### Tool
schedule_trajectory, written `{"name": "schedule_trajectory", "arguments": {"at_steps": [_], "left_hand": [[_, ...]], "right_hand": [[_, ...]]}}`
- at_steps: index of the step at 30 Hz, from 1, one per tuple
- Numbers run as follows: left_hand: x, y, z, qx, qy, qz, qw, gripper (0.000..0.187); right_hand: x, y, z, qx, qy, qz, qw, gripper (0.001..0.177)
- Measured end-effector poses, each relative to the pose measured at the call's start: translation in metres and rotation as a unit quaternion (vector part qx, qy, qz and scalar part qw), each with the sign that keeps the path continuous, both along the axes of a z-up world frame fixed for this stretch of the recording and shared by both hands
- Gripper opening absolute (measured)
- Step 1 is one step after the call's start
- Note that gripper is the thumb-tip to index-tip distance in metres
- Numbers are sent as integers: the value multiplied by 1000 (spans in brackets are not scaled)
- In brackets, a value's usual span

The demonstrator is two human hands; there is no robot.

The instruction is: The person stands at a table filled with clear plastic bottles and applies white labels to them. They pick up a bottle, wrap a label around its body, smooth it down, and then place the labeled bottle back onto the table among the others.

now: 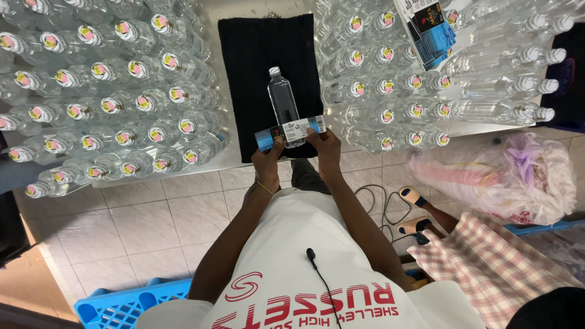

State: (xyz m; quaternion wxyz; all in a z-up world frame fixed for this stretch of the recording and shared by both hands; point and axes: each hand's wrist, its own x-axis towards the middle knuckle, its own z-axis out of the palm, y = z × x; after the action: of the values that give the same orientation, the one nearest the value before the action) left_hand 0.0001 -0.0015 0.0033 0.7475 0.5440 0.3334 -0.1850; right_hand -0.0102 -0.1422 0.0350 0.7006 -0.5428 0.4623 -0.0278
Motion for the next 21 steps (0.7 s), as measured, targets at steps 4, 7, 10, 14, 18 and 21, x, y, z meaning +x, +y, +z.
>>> {"name": "schedule_trajectory", "arguments": {"at_steps": [4, 7, 10, 14, 18, 21], "left_hand": [[1, -4, 2, 33, 5, 7, 999, 36], [3, -4, 5, 61, 14, 20, 998, 32], [6, -11, 7, 81, 3, -6, 997, 30], [7, -10, 4, 35, 29, 17, 999, 19], [11, -3, -10, -65, 42, 55, 996, 22], [6, 0, -10, -116, 29, 50, 992, 20]], "right_hand": [[1, 4, 3, -5, 2, -1, 1000, 28], [2, 10, 7, -31, 11, 13, 999, 28], [6, 7, -2, -73, 17, 37, 996, 30], [1, 14, 11, -66, 17, 80, 994, 48], [0, 23, 29, -3, -25, 73, 997, 76], [-3, 22, 35, 63, -25, 73, 995, 105]]}}
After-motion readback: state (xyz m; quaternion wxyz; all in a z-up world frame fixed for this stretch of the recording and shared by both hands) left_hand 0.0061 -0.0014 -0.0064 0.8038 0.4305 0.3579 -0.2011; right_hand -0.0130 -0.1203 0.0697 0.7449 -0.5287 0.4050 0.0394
